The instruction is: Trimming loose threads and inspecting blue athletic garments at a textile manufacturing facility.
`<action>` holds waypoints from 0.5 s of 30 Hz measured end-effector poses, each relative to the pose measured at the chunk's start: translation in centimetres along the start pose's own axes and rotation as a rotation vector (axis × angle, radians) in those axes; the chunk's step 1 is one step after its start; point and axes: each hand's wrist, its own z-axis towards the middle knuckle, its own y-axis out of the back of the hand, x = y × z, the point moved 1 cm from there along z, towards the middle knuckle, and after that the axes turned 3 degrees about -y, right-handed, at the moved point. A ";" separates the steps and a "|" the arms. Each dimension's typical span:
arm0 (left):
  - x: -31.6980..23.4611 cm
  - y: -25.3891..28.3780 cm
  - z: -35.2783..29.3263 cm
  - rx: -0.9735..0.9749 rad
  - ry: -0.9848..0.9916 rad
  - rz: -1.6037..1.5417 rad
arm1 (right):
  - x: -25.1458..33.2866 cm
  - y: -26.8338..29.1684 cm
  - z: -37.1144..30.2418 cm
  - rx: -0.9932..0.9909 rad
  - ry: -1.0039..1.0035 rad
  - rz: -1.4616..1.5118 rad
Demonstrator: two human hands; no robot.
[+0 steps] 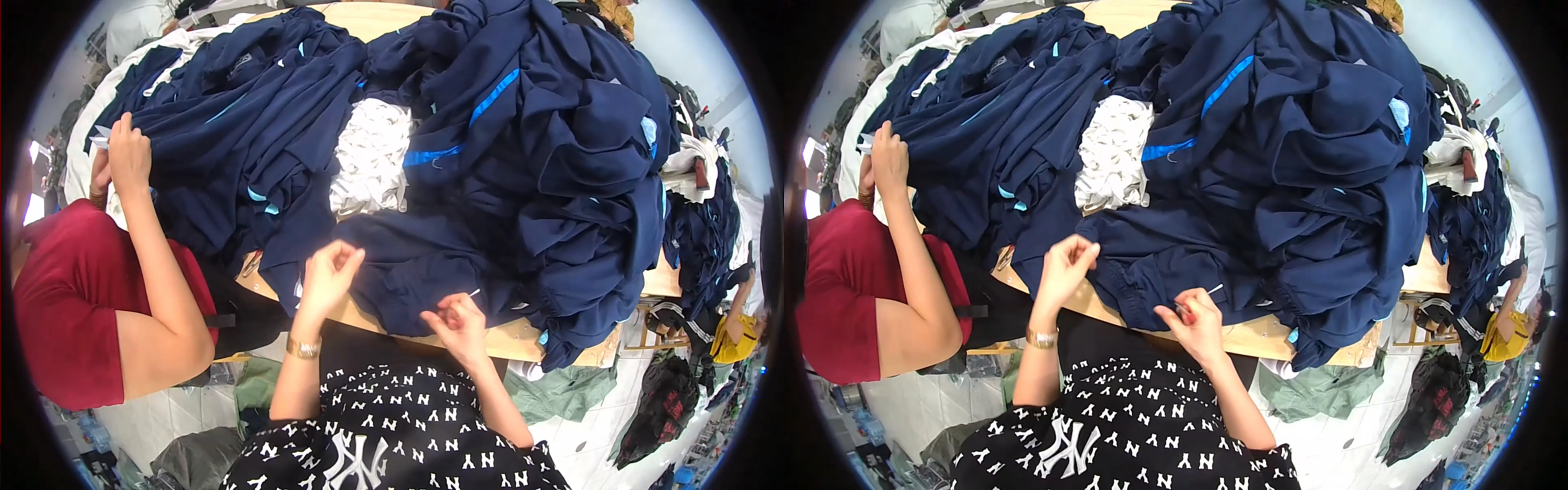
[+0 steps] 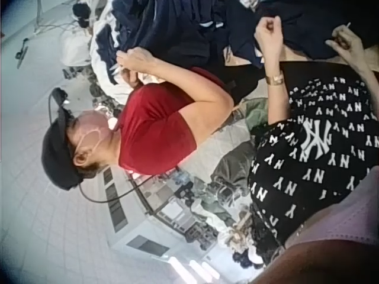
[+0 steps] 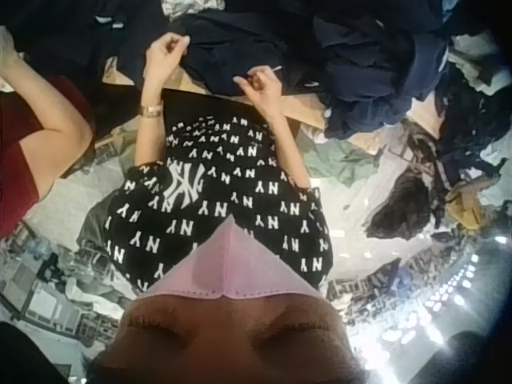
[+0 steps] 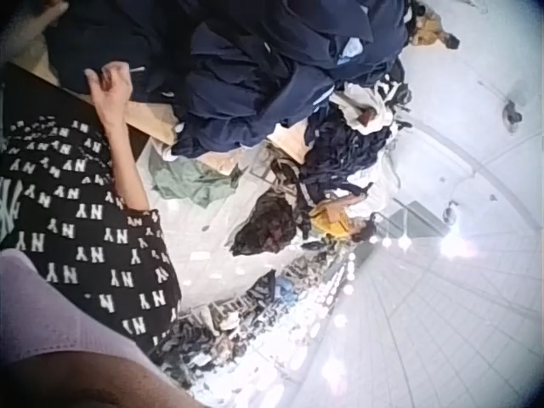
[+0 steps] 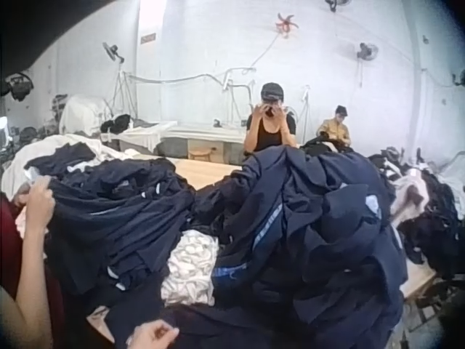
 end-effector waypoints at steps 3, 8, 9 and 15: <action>1.7 -0.5 -3.2 -0.009 0.089 0.343 | -0.7 -2.7 0.1 0.033 0.083 -0.139; 3.5 -1.3 -4.2 0.097 0.259 0.306 | -0.5 -2.9 0.3 0.074 -0.057 0.152; 3.6 -1.8 -4.0 0.100 0.332 0.049 | -0.5 -2.3 0.1 0.085 -0.096 0.248; 3.0 -5.0 -1.9 0.093 0.428 -1.027 | 1.2 3.3 -0.3 0.258 -0.094 0.028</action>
